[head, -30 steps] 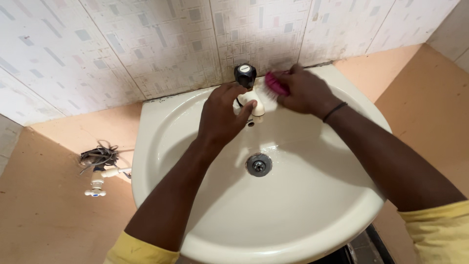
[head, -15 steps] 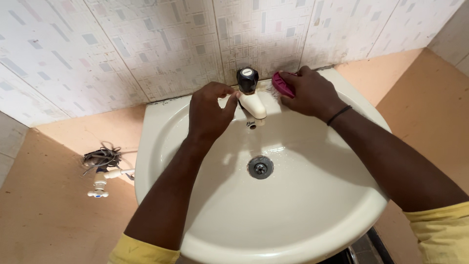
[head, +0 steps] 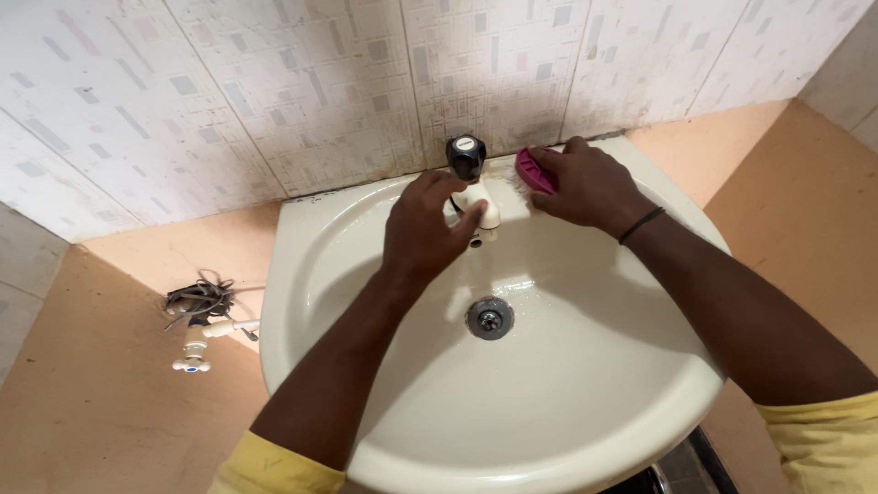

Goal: The person scrubs a white bathroom sink using a pink scrubbing brush. They repeatedly wet the brush under the running tap and scrub the basin and the area around the faucet.

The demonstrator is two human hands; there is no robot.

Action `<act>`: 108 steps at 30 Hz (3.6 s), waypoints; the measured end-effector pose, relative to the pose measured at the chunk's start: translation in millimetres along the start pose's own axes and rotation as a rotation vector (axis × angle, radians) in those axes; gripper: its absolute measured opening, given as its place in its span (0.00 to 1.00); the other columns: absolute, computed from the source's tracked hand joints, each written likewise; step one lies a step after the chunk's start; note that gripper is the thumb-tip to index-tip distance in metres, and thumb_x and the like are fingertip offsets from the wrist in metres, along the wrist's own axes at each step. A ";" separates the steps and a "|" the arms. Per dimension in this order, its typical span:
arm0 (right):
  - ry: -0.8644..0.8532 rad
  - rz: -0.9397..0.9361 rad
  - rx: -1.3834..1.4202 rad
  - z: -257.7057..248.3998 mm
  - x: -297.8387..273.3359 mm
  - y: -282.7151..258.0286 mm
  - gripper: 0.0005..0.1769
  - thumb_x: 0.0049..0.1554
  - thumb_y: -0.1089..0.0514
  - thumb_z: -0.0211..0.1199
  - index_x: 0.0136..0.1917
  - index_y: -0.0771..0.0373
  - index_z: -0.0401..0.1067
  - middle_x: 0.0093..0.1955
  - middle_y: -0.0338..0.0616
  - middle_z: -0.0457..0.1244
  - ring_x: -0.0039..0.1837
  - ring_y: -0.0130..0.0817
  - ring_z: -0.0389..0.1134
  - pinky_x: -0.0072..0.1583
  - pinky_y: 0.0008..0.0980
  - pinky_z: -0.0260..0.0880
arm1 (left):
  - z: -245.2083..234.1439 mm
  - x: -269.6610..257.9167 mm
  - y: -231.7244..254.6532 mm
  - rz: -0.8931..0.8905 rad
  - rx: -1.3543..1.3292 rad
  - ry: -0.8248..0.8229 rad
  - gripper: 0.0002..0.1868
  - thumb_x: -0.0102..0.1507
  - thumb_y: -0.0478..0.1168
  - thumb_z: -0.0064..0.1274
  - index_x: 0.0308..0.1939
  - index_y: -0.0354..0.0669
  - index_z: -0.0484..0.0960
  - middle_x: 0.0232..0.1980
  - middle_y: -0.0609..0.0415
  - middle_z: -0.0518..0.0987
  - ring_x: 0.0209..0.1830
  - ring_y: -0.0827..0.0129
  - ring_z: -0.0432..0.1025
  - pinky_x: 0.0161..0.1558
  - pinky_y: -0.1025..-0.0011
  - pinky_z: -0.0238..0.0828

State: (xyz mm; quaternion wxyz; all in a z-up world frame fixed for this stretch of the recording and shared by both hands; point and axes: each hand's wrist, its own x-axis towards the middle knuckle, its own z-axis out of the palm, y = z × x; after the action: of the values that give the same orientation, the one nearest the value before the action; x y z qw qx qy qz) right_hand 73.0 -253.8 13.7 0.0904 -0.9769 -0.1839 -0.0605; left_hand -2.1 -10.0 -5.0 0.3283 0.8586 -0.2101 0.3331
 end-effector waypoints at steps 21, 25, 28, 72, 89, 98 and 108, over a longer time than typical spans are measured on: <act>0.140 -0.151 -0.053 14.5 -3.5 -8.1 0.40 0.53 0.40 0.65 0.76 0.51 0.66 0.59 0.62 0.61 0.56 0.58 0.67 0.58 0.51 0.72 | -40.9 20.8 -7.8 -0.433 0.345 -0.215 0.33 0.47 0.47 0.74 0.55 0.50 0.82 0.65 0.51 0.71 0.65 0.51 0.64 0.60 0.49 0.67; 0.120 -0.290 0.003 19.4 -12.0 -29.6 0.38 0.52 0.42 0.65 0.73 0.54 0.67 0.55 0.62 0.63 0.54 0.59 0.67 0.55 0.53 0.71 | -45.2 20.7 -22.2 -0.376 0.471 -0.114 0.28 0.47 0.47 0.75 0.51 0.50 0.85 0.65 0.53 0.72 0.64 0.53 0.63 0.57 0.47 0.64; 0.078 -0.137 0.006 11.3 -4.0 -29.0 0.31 0.58 0.41 0.60 0.73 0.51 0.69 0.56 0.63 0.63 0.53 0.61 0.69 0.57 0.54 0.71 | -41.7 20.3 -35.6 -0.377 0.546 -0.047 0.27 0.48 0.50 0.74 0.48 0.49 0.86 0.64 0.56 0.74 0.63 0.56 0.64 0.56 0.48 0.62; -0.147 -0.342 0.106 -20.2 -8.9 -17.1 0.44 0.39 0.56 0.81 0.68 0.43 0.70 0.72 0.46 0.59 0.69 0.47 0.64 0.66 0.41 0.68 | -32.9 10.5 -52.3 -0.177 0.078 0.156 0.10 0.57 0.29 0.61 0.42 0.39 0.85 0.48 0.45 0.82 0.50 0.50 0.76 0.54 0.57 0.72; 0.306 -0.811 -0.036 26.4 -36.1 -95.2 0.37 0.45 0.61 0.74 0.68 0.42 0.74 0.65 0.41 0.62 0.64 0.45 0.66 0.58 0.47 0.69 | -25.4 9.1 -49.4 -0.073 0.020 0.124 0.12 0.55 0.28 0.62 0.43 0.35 0.84 0.52 0.42 0.80 0.53 0.49 0.77 0.56 0.59 0.74; -0.174 0.042 -0.084 -19.1 0.4 5.0 0.48 0.45 0.49 0.79 0.76 0.38 0.65 0.61 0.47 0.68 0.61 0.45 0.71 0.61 0.43 0.72 | -22.7 11.1 -42.8 -0.085 -0.049 0.157 0.15 0.53 0.21 0.57 0.43 0.35 0.84 0.53 0.43 0.80 0.53 0.52 0.78 0.53 0.62 0.76; -0.056 -0.362 0.032 -5.6 -23.1 -51.7 0.45 0.38 0.49 0.81 0.69 0.39 0.70 0.69 0.37 0.62 0.63 0.44 0.68 0.59 0.42 0.72 | -18.0 11.7 -42.3 -0.093 -0.047 0.135 0.19 0.52 0.17 0.49 0.42 0.34 0.85 0.51 0.43 0.81 0.48 0.54 0.78 0.46 0.65 0.77</act>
State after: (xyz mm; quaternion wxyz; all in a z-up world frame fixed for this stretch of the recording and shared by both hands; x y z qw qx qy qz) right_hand 31.9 -215.6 23.6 0.0884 -0.9276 -0.3600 -0.0457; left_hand 22.6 30.5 -4.5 0.3770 0.8350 -0.1549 0.3697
